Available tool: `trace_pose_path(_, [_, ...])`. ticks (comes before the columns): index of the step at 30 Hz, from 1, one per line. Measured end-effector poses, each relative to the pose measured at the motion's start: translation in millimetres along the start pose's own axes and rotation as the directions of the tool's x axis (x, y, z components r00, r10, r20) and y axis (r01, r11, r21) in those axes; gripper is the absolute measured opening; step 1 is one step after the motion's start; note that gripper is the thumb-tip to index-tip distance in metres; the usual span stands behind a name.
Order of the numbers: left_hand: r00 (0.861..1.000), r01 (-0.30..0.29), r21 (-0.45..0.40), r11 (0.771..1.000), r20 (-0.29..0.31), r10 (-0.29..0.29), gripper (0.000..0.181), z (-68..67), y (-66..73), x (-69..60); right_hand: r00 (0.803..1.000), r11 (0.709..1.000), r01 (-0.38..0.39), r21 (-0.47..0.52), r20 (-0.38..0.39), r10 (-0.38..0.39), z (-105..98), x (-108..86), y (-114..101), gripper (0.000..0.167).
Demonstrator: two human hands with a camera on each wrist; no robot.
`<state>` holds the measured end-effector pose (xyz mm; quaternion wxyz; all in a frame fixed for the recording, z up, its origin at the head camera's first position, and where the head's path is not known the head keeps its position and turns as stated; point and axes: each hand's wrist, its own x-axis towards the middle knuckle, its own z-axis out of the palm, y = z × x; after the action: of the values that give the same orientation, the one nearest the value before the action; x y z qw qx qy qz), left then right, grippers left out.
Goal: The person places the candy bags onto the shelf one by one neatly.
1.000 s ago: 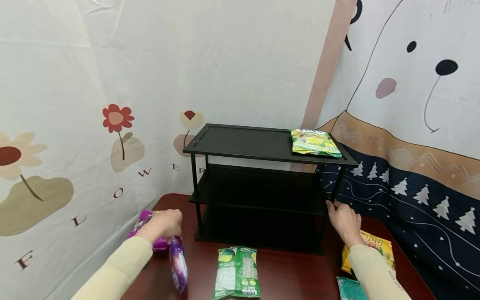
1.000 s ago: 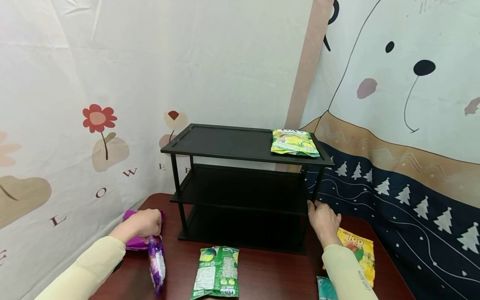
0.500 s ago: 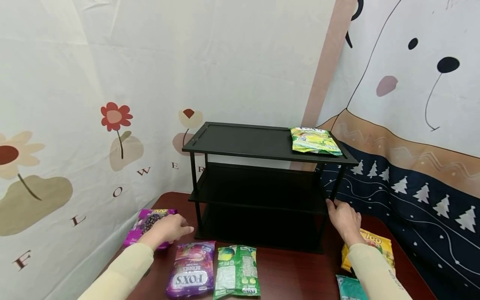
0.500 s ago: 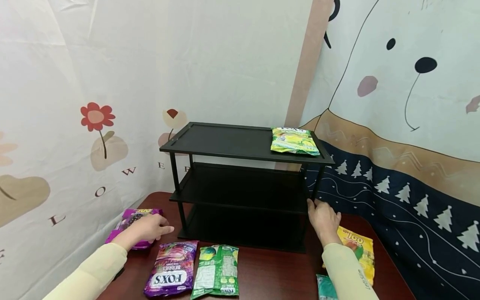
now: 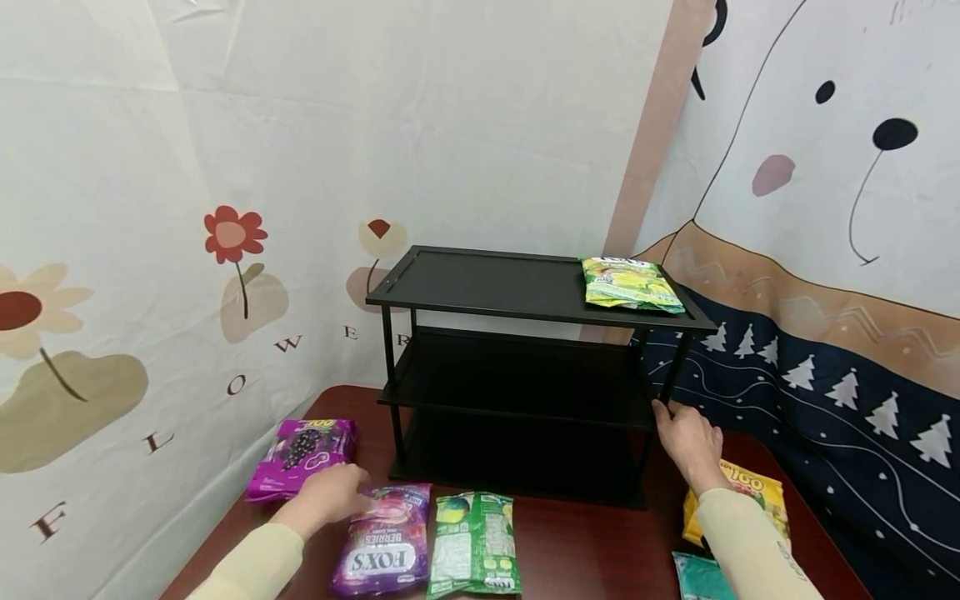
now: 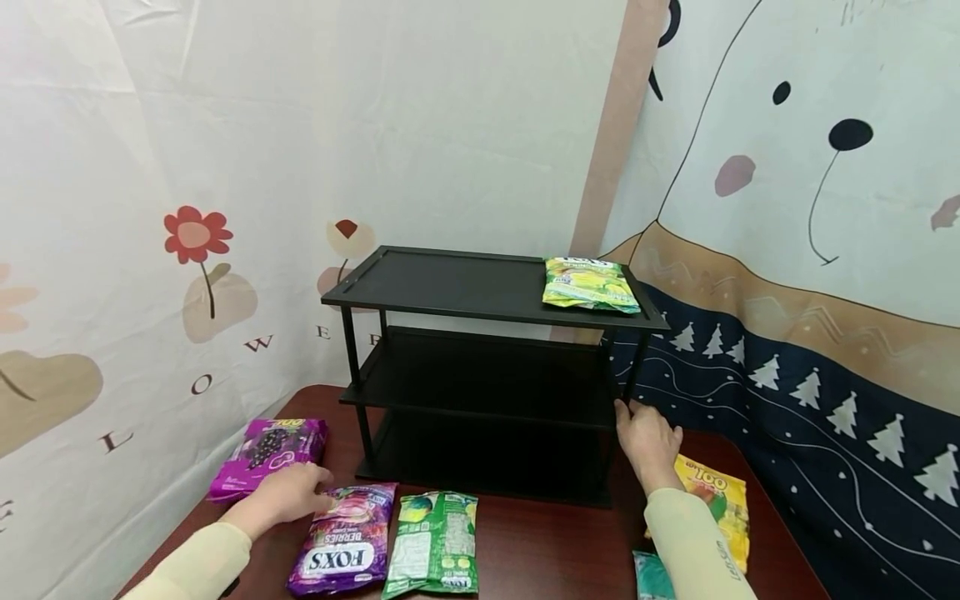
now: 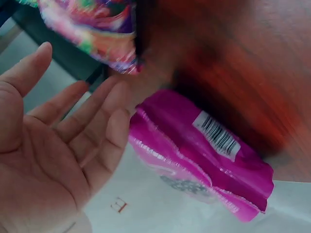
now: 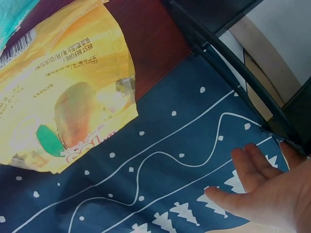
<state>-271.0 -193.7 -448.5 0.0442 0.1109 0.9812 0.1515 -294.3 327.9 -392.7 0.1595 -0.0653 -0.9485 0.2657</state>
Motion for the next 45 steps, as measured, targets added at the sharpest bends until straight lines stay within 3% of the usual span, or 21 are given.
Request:
trace_pose_path(5, [0.991,-0.13,0.01,0.991,0.032,0.13,0.049,14.9,7.2,0.9,1.0,1.0,-0.005,0.003,-0.002,0.005,2.2,-0.4,0.7,0.056])
trace_pose_path(8, [0.976,-0.205,0.021,0.978,0.081,0.203,0.053,20.2,14.2,2.1,1.0,1.0,-0.018,0.005,0.007,0.018,2.9,-0.3,1.1,0.056])
trace_pose_path(11, [0.949,-0.293,0.058,0.954,0.135,0.283,0.054,23.6,21.4,2.6,1.0,1.0,-0.023,0.0,0.013,0.023,2.5,-0.3,0.9,0.058])
trace_pose_path(15, [0.902,-0.405,0.111,0.908,0.21,0.377,0.053,24.8,28.3,2.2,0.999,1.0,-0.027,-0.003,0.025,0.027,1.6,-0.7,0.0,0.062])
trace_pose_path(17, [0.888,-0.43,0.132,0.893,0.24,0.392,0.054,25.2,30.3,2.1,0.999,1.0,-0.029,-0.002,0.035,0.029,1.3,-1.2,-0.7,0.064])
trace_pose_path(19, [0.882,-0.438,0.151,0.886,0.259,0.392,0.061,25.9,31.5,2.2,0.999,1.0,-0.029,-0.002,0.042,0.029,0.7,-1.0,-1.2,0.065])
trace_pose_path(26, [0.906,-0.356,0.117,0.927,0.288,0.311,0.067,27.3,35.1,0.6,0.999,1.0,-0.019,-0.004,0.034,0.019,-0.2,-0.3,-1.6,0.065])
trace_pose_path(35, [0.935,-0.281,0.165,0.945,0.27,0.231,0.059,23.0,36.5,-1.1,0.999,1.0,-0.023,-0.007,0.035,0.023,-1.3,1.2,-1.4,0.069])
trace_pose_path(45, [0.985,-0.156,0.319,0.935,0.12,0.124,0.04,23.9,30.7,-6.2,0.999,1.0,-0.024,-0.019,0.047,0.024,-1.4,1.2,-1.4,0.068])
